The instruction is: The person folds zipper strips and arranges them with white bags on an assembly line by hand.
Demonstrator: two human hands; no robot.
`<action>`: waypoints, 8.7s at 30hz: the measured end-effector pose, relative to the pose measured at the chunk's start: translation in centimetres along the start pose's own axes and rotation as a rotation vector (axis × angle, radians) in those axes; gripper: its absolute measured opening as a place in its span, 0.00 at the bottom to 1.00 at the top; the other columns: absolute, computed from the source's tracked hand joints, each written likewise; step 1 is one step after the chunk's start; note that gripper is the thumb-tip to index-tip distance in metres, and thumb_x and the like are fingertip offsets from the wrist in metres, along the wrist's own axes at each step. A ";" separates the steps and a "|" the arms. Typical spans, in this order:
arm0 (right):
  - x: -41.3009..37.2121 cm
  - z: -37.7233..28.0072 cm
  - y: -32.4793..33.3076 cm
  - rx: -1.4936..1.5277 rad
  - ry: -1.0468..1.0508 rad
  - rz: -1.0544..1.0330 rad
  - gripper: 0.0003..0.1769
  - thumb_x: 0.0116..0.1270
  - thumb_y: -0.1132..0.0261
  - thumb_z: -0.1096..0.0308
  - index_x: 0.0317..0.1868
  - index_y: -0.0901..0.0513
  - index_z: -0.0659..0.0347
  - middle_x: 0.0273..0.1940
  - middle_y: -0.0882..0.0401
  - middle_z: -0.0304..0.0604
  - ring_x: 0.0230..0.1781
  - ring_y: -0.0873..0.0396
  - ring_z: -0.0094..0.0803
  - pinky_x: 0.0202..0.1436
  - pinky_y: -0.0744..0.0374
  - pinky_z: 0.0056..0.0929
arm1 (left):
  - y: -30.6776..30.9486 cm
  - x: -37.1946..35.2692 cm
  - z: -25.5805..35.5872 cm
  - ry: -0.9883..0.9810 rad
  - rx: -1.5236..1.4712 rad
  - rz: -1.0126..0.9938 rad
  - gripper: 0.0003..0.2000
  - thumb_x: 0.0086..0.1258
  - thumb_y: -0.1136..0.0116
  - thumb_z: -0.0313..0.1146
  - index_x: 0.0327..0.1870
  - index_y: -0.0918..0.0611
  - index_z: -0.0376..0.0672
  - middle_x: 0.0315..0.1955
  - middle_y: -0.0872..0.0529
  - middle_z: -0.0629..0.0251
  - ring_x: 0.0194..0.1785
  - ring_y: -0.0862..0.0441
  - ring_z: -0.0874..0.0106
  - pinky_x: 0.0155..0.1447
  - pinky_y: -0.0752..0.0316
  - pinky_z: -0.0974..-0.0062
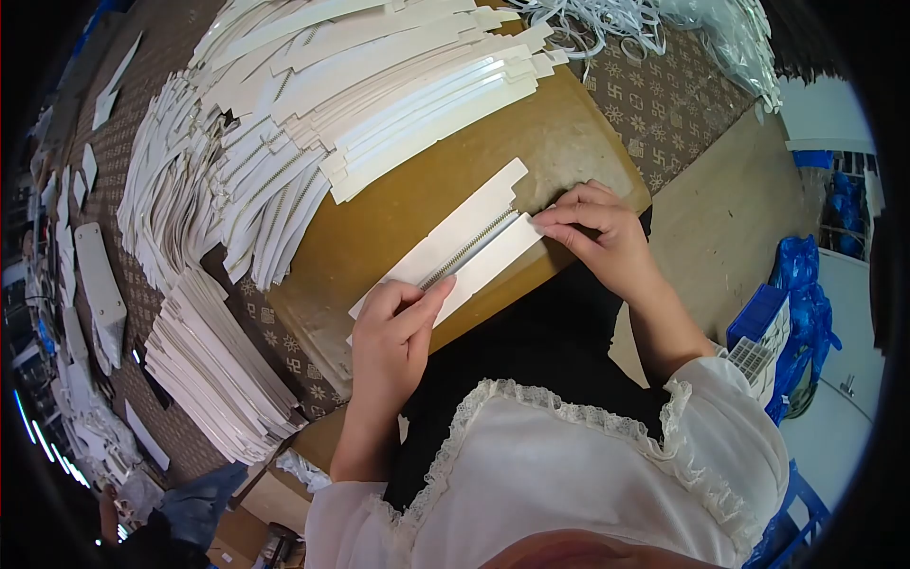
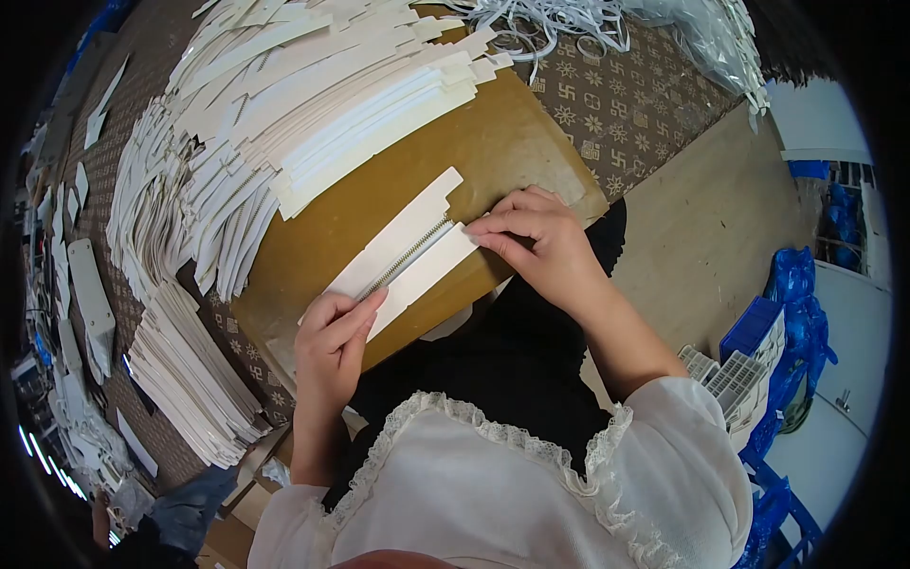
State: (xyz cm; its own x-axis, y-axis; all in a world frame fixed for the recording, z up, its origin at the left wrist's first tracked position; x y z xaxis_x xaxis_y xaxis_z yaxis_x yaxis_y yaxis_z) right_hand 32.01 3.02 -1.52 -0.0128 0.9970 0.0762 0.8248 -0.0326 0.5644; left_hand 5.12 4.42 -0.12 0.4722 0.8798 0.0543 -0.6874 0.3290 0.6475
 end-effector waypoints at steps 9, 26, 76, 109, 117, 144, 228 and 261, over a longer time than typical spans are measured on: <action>0.2 0.0 -0.2 -0.015 -0.013 0.008 0.10 0.57 0.29 0.77 0.41 0.11 0.57 0.33 0.19 0.38 0.37 0.23 0.32 0.44 0.25 0.27 | -0.1 0.2 -0.2 -0.018 0.035 0.003 0.14 0.63 0.39 0.21 0.49 0.13 0.44 0.26 0.26 0.64 0.29 0.27 0.70 0.35 0.32 0.76; 0.4 -0.3 -0.1 -0.050 -0.022 0.022 0.08 0.58 0.29 0.76 0.39 0.11 0.60 0.32 0.19 0.39 0.35 0.23 0.32 0.41 0.25 0.27 | -0.4 0.6 0.2 0.001 0.034 0.038 0.13 0.62 0.38 0.21 0.48 0.13 0.43 0.24 0.25 0.64 0.27 0.28 0.70 0.33 0.33 0.75; -3.7 -1.3 -4.1 -0.585 0.307 -0.200 0.40 0.47 0.24 0.52 0.65 0.23 0.37 0.70 0.34 0.35 0.74 0.40 0.41 0.74 0.52 0.64 | 1.5 -3.9 -0.9 0.302 0.050 0.240 0.06 0.55 0.28 0.30 0.33 0.12 0.47 0.20 0.18 0.73 0.27 0.26 0.74 0.42 0.35 0.74; -4.8 -4.8 -9.0 -0.466 0.490 -0.388 0.41 0.51 0.25 0.60 0.68 0.27 0.49 0.69 0.31 0.33 0.72 0.36 0.36 0.75 0.54 0.59 | 1.8 -4.7 -1.5 0.277 0.110 0.294 0.08 0.54 0.28 0.29 0.33 0.16 0.45 0.21 0.17 0.74 0.26 0.26 0.74 0.43 0.33 0.74; -5.1 -4.8 -10.1 -0.521 0.511 -0.321 0.41 0.49 0.24 0.61 0.67 0.26 0.48 0.67 0.31 0.33 0.72 0.39 0.38 0.76 0.57 0.61 | 2.0 -6.9 -1.8 0.312 0.033 0.370 0.10 0.53 0.27 0.27 0.32 0.19 0.45 0.26 0.16 0.73 0.25 0.27 0.76 0.48 0.35 0.76; -5.8 -4.4 -11.0 -0.537 0.520 -0.248 0.40 0.50 0.25 0.61 0.67 0.25 0.47 0.66 0.31 0.35 0.72 0.40 0.42 0.76 0.56 0.62 | -2.7 -8.2 -1.7 -0.106 0.179 0.270 0.16 0.59 0.36 0.26 0.49 0.21 0.43 0.52 0.23 0.61 0.56 0.24 0.61 0.66 0.32 0.57; 10.7 -11.2 -7.6 -0.289 0.761 -0.109 0.07 0.54 0.30 0.76 0.33 0.18 0.60 0.33 0.20 0.39 0.37 0.22 0.37 0.53 0.26 0.34 | 2.9 3.8 -5.5 0.153 -0.835 0.433 0.07 0.65 0.36 0.29 0.41 0.15 0.37 0.25 0.16 0.69 0.26 0.22 0.83 0.32 0.28 0.83; 19.7 -4.4 5.0 1.026 0.091 0.159 0.09 0.69 0.45 0.71 0.36 0.23 0.70 0.43 0.17 0.56 0.43 0.17 0.41 0.52 0.18 0.32 | 4.2 3.2 -6.7 0.154 -1.015 0.746 0.05 0.68 0.40 0.26 0.42 0.20 0.36 0.31 0.18 0.69 0.31 0.21 0.81 0.35 0.27 0.83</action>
State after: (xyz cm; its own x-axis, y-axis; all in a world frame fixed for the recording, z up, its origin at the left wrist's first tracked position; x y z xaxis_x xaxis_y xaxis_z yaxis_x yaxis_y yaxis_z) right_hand 33.35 22.18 6.43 0.1310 0.9760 0.1739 0.9043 -0.0458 -0.4244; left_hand 0.08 10.90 -2.29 -0.2322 0.9725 0.0208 -0.9023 -0.2074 -0.3778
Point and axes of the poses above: each hand's wrist, its own x-axis towards the middle knuckle, its own y-axis out of the back of the hand, z = x × y, the point moved 1 cm from there along x, towards the middle knuckle
